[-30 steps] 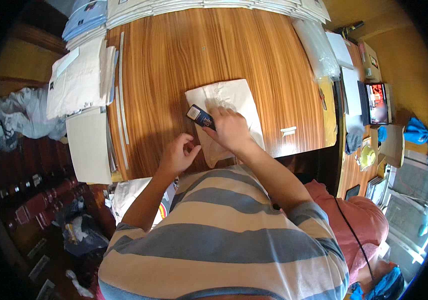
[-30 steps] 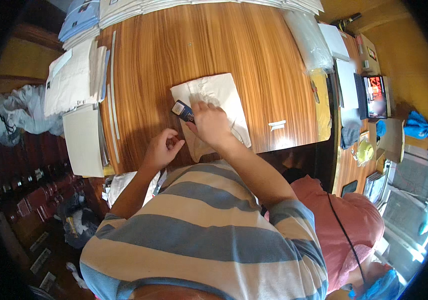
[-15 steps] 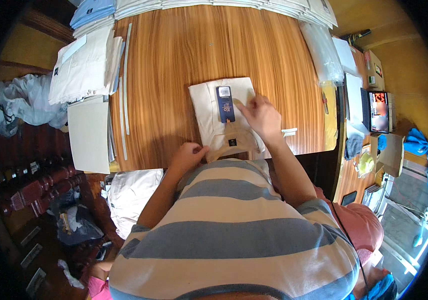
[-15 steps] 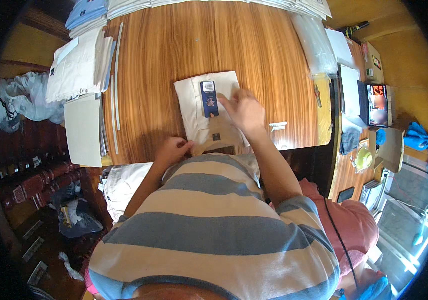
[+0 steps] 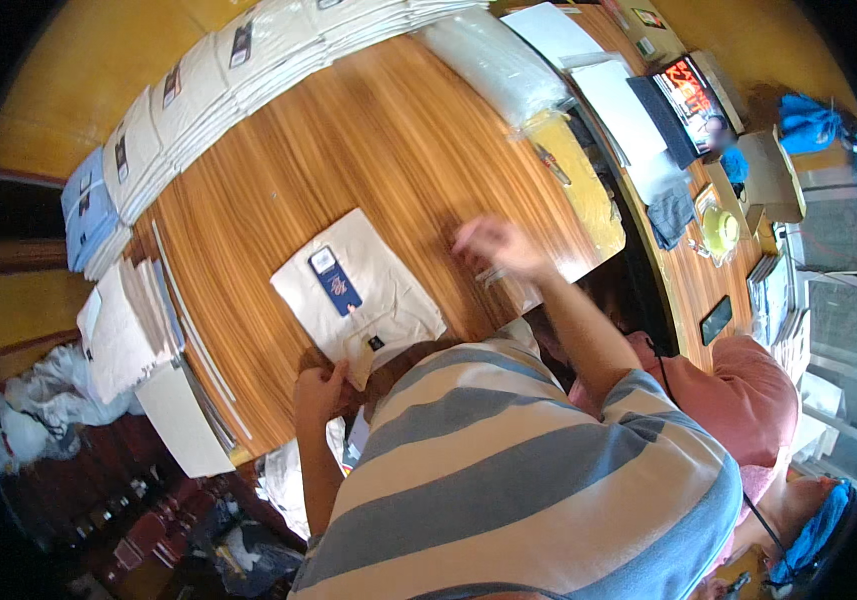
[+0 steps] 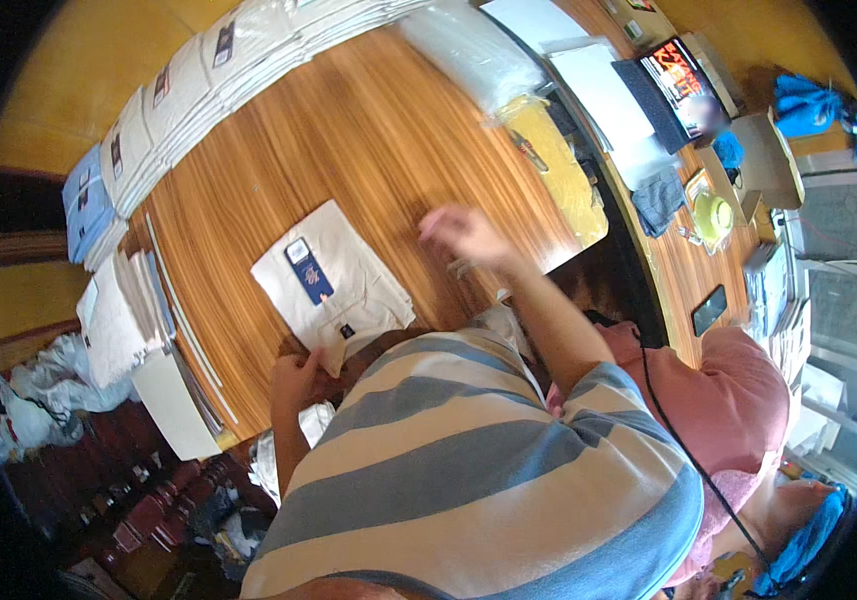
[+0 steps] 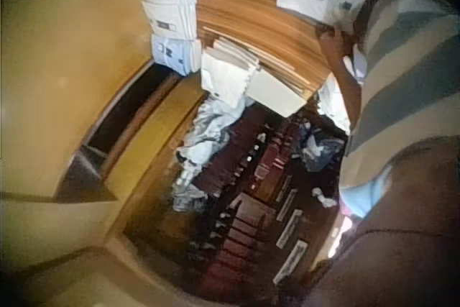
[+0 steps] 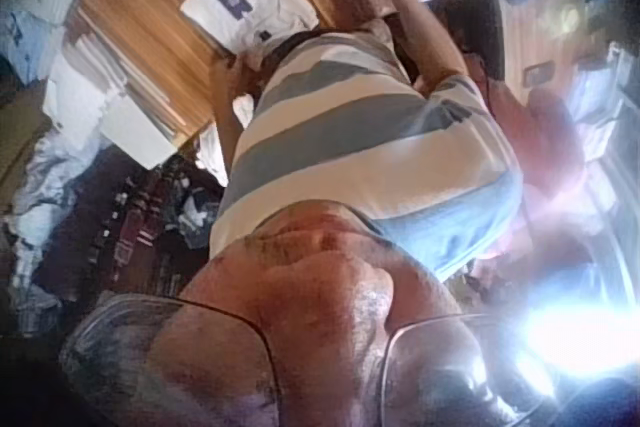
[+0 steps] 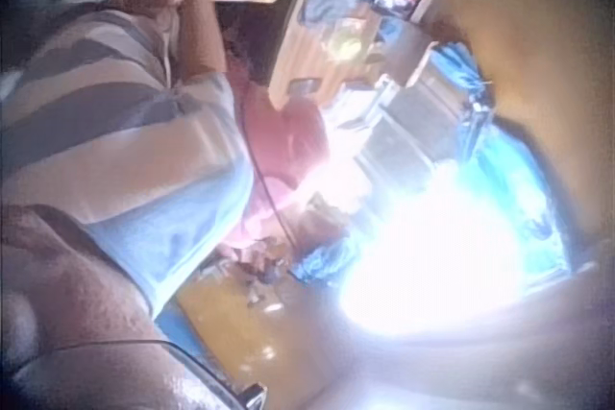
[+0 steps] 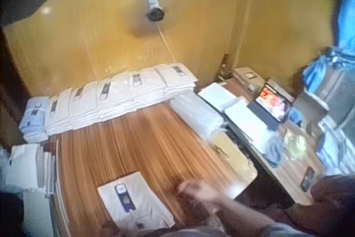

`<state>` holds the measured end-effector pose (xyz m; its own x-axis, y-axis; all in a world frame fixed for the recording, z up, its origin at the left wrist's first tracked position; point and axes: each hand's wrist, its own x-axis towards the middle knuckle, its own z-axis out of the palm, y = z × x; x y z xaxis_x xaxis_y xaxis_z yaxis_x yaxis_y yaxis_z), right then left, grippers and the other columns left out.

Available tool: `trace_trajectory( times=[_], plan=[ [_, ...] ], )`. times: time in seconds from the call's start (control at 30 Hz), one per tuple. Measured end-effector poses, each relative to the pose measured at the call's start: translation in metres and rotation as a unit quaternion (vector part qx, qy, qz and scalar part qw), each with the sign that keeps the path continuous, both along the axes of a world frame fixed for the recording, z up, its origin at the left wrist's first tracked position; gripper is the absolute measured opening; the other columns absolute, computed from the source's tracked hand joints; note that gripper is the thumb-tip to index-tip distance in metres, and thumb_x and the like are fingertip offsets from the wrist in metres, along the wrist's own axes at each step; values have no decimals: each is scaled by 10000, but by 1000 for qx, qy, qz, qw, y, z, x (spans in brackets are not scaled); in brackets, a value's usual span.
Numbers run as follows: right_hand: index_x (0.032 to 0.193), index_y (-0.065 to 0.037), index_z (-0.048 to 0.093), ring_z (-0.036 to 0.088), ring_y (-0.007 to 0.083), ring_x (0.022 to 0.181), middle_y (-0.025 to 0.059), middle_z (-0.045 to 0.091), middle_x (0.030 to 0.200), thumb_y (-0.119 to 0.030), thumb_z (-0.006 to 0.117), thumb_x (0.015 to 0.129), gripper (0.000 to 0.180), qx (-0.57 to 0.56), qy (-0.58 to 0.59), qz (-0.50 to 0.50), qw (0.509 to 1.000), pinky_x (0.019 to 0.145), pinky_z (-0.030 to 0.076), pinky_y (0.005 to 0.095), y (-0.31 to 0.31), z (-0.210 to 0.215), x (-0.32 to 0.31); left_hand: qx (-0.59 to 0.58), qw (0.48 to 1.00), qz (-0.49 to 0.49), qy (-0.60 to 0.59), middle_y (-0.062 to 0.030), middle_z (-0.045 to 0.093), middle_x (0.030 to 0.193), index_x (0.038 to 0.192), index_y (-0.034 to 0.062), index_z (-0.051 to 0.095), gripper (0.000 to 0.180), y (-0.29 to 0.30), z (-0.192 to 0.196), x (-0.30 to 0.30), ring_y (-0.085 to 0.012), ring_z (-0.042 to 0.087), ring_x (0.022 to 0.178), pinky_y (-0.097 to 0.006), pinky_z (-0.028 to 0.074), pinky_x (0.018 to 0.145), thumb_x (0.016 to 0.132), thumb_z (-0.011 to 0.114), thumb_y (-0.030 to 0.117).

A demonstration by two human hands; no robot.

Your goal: The person packs folded shirts into individual plastic bags, seals them with tape, labels them using a pen, and organizes them on a table.

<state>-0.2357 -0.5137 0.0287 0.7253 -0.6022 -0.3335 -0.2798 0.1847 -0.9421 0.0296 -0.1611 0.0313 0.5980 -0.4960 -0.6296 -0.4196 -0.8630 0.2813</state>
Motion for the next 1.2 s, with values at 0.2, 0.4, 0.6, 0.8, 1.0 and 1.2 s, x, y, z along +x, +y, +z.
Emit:
trace_trajectory(
  times=[0.2,0.4,0.6,0.8,1.0,1.2],
  plan=[
    [1206,-7,675,689,276,1034,172,713,1148,-196,783,887,386,-267,137,-411,861,928,562,408,-216,-19,-73,-57,970,32,-233,-207,758,818,945,34,745,611,-92,83,-15,-437,747,834,-518,581,796,926,667,640],
    [1444,-180,628,589,359,1338,212,607,1456,-117,787,818,649,-582,16,-86,809,1117,479,481,-311,-10,-49,-165,971,13,-172,-114,780,824,1150,67,705,515,-172,113,-67,-325,771,791,-463,594,747,942,707,538],
    [1242,-124,737,722,379,987,142,744,1175,-68,620,945,324,-620,95,-37,778,870,594,473,-300,32,-5,-289,954,7,-82,-129,768,810,1111,29,701,432,-198,108,-104,-276,769,738,-389,594,663,918,795,404],
    [1097,-52,776,728,411,892,226,746,958,-126,674,923,215,-627,95,44,772,807,587,479,-240,156,39,-251,968,-3,16,-199,763,1076,1327,-25,615,690,-211,121,-89,-308,763,977,-399,604,838,861,853,424],
    [973,-4,779,737,281,701,176,737,752,-171,669,946,202,-420,131,181,879,671,567,402,-171,222,50,-514,852,-96,-32,-283,431,1556,1587,-25,293,1279,-220,109,-84,-430,464,1430,-463,395,1191,623,1011,414],
    [937,27,721,672,231,674,141,691,747,-207,728,956,235,-369,130,192,900,642,532,384,-94,169,36,-546,826,-125,70,-248,417,1570,1586,-23,284,1365,-210,78,-78,-409,436,1464,-479,366,1215,517,1066,308]
  ],
)
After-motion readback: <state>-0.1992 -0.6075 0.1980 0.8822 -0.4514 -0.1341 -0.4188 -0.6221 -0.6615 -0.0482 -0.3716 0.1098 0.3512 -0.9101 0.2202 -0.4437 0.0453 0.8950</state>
